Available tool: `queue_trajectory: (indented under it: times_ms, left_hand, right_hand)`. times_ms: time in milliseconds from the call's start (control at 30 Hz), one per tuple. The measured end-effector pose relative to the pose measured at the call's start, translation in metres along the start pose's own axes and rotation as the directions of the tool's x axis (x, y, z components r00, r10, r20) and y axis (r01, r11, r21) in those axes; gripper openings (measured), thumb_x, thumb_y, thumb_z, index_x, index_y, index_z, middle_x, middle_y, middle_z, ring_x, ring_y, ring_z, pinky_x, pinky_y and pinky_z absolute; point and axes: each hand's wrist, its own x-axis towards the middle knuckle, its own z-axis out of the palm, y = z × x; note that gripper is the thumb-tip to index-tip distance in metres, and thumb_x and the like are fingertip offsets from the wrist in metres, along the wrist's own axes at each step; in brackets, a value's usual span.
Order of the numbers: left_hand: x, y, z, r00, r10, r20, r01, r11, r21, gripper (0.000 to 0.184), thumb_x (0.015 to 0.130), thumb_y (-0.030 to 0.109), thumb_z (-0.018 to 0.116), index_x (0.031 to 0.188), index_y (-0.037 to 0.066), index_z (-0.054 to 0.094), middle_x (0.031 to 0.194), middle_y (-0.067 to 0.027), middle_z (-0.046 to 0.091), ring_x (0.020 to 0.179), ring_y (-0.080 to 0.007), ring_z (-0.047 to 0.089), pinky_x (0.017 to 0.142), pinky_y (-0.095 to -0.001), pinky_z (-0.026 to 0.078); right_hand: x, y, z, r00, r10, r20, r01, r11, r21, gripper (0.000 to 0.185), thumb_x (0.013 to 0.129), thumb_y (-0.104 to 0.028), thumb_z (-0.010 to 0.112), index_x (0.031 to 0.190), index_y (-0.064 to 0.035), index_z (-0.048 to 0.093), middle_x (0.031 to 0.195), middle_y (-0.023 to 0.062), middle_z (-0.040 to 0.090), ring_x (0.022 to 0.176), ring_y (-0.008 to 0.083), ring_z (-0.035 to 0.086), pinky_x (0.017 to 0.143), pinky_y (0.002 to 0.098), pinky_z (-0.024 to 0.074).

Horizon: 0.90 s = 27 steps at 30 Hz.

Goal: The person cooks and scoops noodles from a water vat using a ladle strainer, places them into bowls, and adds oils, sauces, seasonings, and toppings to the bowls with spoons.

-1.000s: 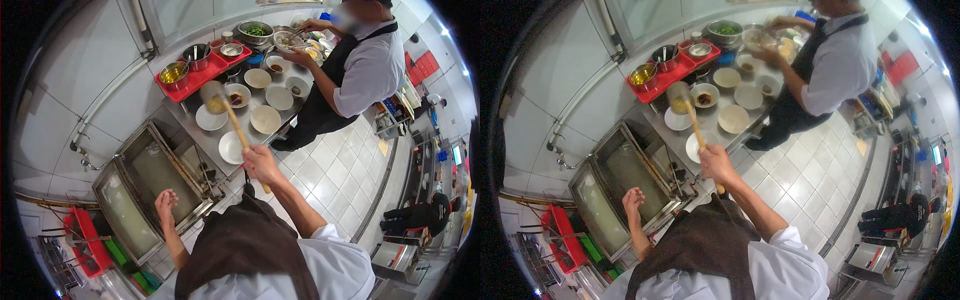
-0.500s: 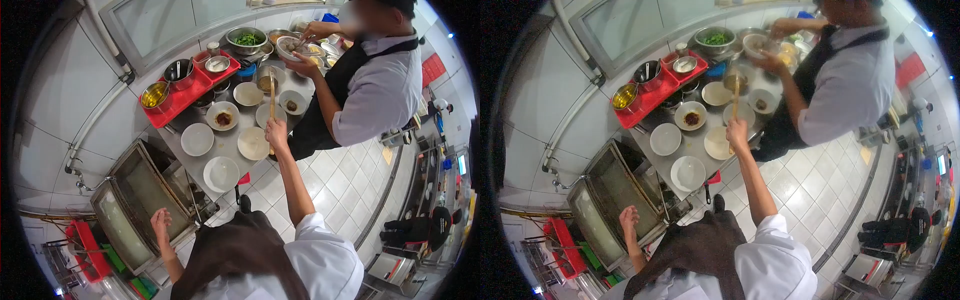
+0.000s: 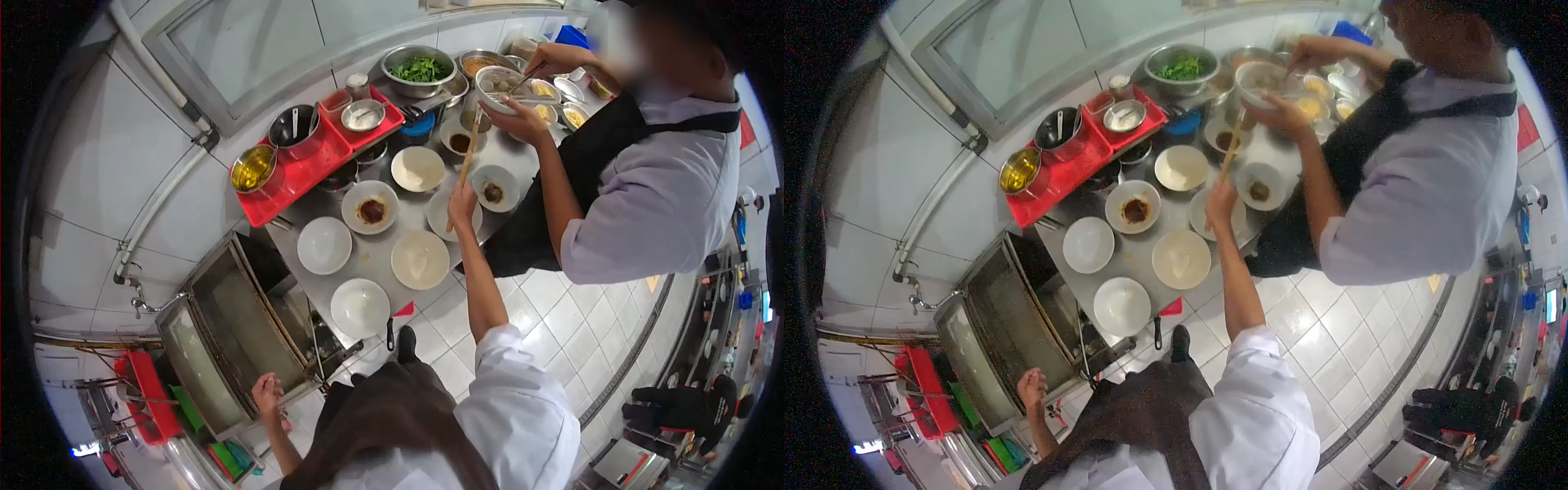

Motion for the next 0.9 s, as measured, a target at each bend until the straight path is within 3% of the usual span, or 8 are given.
queue_trajectory:
  times_ms: [100,300,433,500,600,700,833,900]
  left_hand:
    - [-0.022,0.004,0.005,1.0,0.004,-0.026,-0.003,0.999,0.034,0.023,0.091,0.026,0.059,0.1,0.005,0.065,0.077,-0.0037,0.063,0.053,-0.0106,0.055,0.045,-0.0242,0.04]
    - [-0.039,0.027,0.019,0.989,-0.103,-0.102,0.104,0.995,0.001,0.019,0.091,0.018,0.056,0.099,0.002,0.063,0.074,-0.0037,0.06,0.049,-0.0086,0.051,0.043,-0.0221,0.037]
    - [-0.039,0.021,0.006,0.997,-0.062,-0.042,0.064,0.997,0.036,0.02,0.09,0.017,0.056,0.1,0.001,0.063,0.076,-0.004,0.06,0.048,-0.0083,0.05,0.042,-0.0219,0.036]
    - [-0.034,0.022,0.011,0.998,-0.045,-0.04,0.045,0.999,0.011,0.02,0.09,0.017,0.056,0.101,0.001,0.063,0.076,-0.0041,0.061,0.047,-0.0082,0.049,0.041,-0.022,0.036]
    - [-0.041,0.028,0.012,0.991,-0.111,-0.081,0.114,0.993,0.033,0.019,0.09,0.017,0.057,0.1,0.001,0.063,0.075,-0.0039,0.06,0.046,-0.0076,0.048,0.04,-0.0222,0.035]
    - [-0.031,0.024,0.012,0.993,-0.101,-0.055,0.102,0.995,0.017,0.019,0.09,0.017,0.057,0.099,0.001,0.064,0.073,-0.0037,0.06,0.045,-0.007,0.046,0.039,-0.0223,0.034]
    - [-0.036,0.023,0.014,0.992,-0.116,-0.047,0.118,0.993,0.029,0.019,0.09,0.015,0.057,0.099,0.001,0.064,0.071,-0.0031,0.059,0.045,-0.0065,0.046,0.039,-0.0222,0.034]
    - [-0.033,0.024,0.01,0.994,-0.104,-0.033,0.106,0.993,0.06,0.019,0.09,0.015,0.056,0.099,0.0,0.064,0.071,-0.0028,0.059,0.045,-0.0064,0.046,0.039,-0.0223,0.034]
  right_hand:
    - [0.007,0.006,0.011,1.0,-0.003,0.007,0.003,0.999,-0.053,0.025,0.092,-0.017,0.05,0.077,0.0031,0.052,0.061,0.0163,0.055,0.057,0.0313,0.056,0.057,0.0433,0.0424]
    - [-0.003,-0.019,0.017,1.0,0.0,-0.007,-0.001,0.997,-0.078,0.025,0.092,-0.016,0.049,0.084,0.0065,0.054,0.073,0.025,0.059,0.071,0.0427,0.058,0.064,0.0478,0.0422]
    - [-0.009,-0.028,0.019,0.998,0.065,-0.004,-0.065,0.996,-0.055,0.024,0.092,-0.016,0.049,0.088,0.0068,0.055,0.075,0.0257,0.058,0.074,0.0429,0.058,0.066,0.0487,0.0419]
    - [-0.013,-0.016,0.023,1.0,0.008,0.015,-0.007,0.997,-0.083,0.023,0.093,-0.016,0.049,0.088,0.0061,0.054,0.077,0.0265,0.058,0.075,0.0438,0.058,0.066,0.0494,0.0416]
    - [-0.006,-0.029,0.021,0.994,0.098,0.058,-0.092,0.991,-0.094,0.023,0.093,-0.016,0.048,0.086,0.0054,0.053,0.076,0.0263,0.058,0.075,0.0443,0.058,0.066,0.0495,0.0414]
    - [-0.021,-0.013,0.028,0.999,-0.012,-0.036,0.009,0.997,-0.082,0.022,0.093,-0.016,0.048,0.085,0.0049,0.052,0.076,0.0262,0.058,0.075,0.0443,0.057,0.066,0.0492,0.0414]
    - [-0.013,0.006,0.038,1.0,-0.027,0.003,0.027,0.984,-0.177,0.022,0.092,-0.015,0.049,0.085,0.0047,0.052,0.075,0.0262,0.058,0.074,0.0441,0.057,0.065,0.0492,0.0412]
    - [-0.016,-0.023,0.035,0.997,0.073,-0.032,-0.074,0.997,-0.027,0.021,0.092,-0.014,0.049,0.085,0.0048,0.052,0.074,0.0262,0.057,0.073,0.0446,0.057,0.065,0.0494,0.0413]
